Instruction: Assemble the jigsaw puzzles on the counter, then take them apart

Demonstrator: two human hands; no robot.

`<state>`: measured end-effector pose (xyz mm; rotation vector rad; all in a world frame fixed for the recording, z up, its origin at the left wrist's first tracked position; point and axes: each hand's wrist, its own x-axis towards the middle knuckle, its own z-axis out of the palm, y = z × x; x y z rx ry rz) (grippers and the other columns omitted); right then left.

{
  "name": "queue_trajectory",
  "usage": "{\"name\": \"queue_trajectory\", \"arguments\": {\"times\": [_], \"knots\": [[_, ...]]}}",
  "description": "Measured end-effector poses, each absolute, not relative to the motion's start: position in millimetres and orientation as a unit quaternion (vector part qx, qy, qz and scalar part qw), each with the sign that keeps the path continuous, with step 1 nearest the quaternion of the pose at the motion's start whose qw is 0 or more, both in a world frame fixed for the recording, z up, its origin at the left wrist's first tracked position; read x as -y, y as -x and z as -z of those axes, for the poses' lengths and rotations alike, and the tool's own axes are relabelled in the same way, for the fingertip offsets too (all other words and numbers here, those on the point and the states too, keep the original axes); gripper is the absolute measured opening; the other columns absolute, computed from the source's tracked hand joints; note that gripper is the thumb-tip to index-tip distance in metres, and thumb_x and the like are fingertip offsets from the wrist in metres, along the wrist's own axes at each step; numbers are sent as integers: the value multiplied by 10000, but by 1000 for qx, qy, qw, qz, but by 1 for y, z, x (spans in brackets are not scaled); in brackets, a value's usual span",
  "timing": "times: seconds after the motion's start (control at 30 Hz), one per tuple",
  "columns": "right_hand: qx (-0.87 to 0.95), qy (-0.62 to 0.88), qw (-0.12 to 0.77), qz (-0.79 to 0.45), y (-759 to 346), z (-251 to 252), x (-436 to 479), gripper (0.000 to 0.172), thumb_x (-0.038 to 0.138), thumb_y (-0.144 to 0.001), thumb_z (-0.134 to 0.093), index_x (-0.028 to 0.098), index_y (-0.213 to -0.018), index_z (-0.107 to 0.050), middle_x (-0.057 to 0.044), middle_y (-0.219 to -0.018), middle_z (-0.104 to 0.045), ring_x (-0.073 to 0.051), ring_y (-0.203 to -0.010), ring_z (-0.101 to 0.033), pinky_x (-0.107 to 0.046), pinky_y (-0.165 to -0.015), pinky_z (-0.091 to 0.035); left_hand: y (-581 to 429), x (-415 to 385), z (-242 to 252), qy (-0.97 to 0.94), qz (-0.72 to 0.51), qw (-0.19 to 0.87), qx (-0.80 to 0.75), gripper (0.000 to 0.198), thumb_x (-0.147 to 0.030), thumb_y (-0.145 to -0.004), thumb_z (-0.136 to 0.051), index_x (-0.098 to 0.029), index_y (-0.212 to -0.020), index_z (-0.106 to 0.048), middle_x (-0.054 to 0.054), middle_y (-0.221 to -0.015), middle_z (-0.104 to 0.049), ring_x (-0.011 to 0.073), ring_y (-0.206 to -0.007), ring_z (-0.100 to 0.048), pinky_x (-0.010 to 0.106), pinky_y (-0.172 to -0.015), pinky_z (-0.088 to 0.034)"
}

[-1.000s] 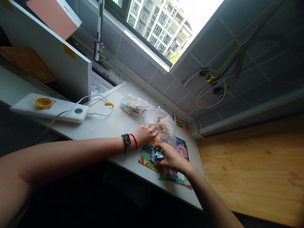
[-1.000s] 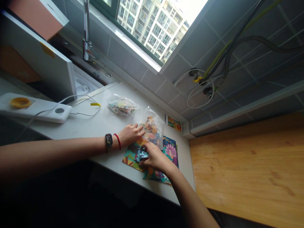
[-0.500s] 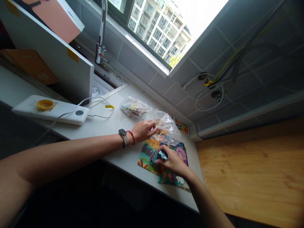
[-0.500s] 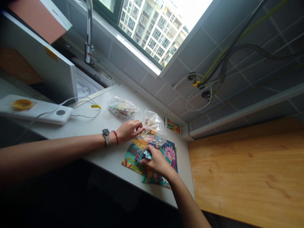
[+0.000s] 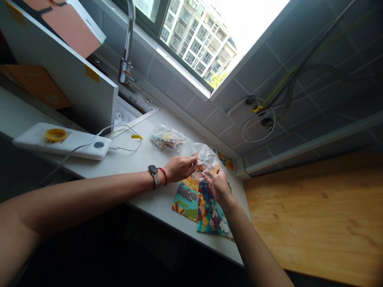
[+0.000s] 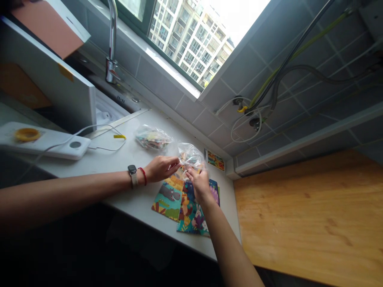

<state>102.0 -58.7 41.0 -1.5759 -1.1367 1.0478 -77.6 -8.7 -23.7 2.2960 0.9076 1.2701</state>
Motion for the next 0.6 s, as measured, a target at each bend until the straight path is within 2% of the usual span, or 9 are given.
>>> {"name": "queue_trajectory", "arguments": {"times": [0.1,0.17,0.2,0.27,0.37,0.43,0.47,0.53,0.6], "knots": [[603,670,315,-297,-108,-42,59,744,326,-782,-686,253,-1489,-466,-110,-1397,-643,-300,-1411,-520,-528,-1183,-406,78,9,22,-814,-450,181,-321,277,-369,-1048,-469,-196,-890,-617,9,-704,-682,151,-606,-631,263,-548,-365],[667,673,233,-219,-114,-46,63,710,325,-824,-642,240,-1509,-473,-118,-1449,-606,-310,-1490,-417,-561,-1266,-243,79,9,22,-815,-446,180,-323,272,-365,-1043,-476,-199,-880,-616,7,-702,-686,153,-606,-638,264,-542,-364],[690,667,203,-197,-116,-49,67,669,324,-852,-617,232,-1503,-491,-123,-1459,-598,-315,-1501,-401,-573,-1276,-205,79,9,21,-816,-444,179,-324,267,-361,-1039,-479,-200,-874,-616,8,-703,-689,155,-606,-641,264,-539,-364],[731,637,168,-180,-120,-56,79,556,309,-915,-559,223,-1465,-551,-130,-1453,-605,-314,-1472,-444,-569,-1263,-259,79,9,21,-820,-437,175,-326,261,-353,-1031,-486,-202,-861,-615,10,-705,-693,158,-609,-645,264,-535,-365],[797,561,132,-179,-121,-69,108,401,245,-983,-493,241,-1345,-665,-120,-1340,-682,-283,-1281,-625,-491,-1144,-466,78,10,21,-822,-431,171,-332,259,-349,-1026,-487,-204,-856,-618,14,-709,-701,158,-616,-650,259,-536,-368],[817,538,72,-195,-122,-76,131,372,232,-999,-506,267,-1323,-687,-104,-1238,-721,-266,-1152,-688,-452,-1054,-539,78,9,22,-822,-429,170,-333,255,-344,-1024,-489,-205,-856,-621,13,-710,-705,155,-617,-649,254,-537,-366],[813,545,32,-202,-123,-77,142,385,248,-987,-557,281,-1354,-670,-102,-1266,-710,-273,-1174,-679,-450,-1054,-541,78,9,22,-823,-428,170,-333,252,-342,-1022,-492,-205,-855,-622,12,-710,-706,154,-616,-648,252,-537,-364],[791,573,-49,-209,-129,-77,162,598,310,-879,-749,285,-1456,-593,-127,-1462,-603,-334,-1345,-577,-500,-1130,-485,78,9,22,-825,-428,168,-328,245,-337,-1015,-503,-204,-848,-623,10,-708,-706,153,-613,-645,254,-538,-361],[762,604,-104,-209,-136,-72,176,880,337,-753,-875,278,-1544,-495,-144,-1642,-405,-390,-1498,-397,-558,-1211,-382,78,8,23,-827,-429,168,-322,249,-336,-1011,-506,-204,-834,-621,8,-702,-704,153,-606,-640,259,-538,-359]]}}
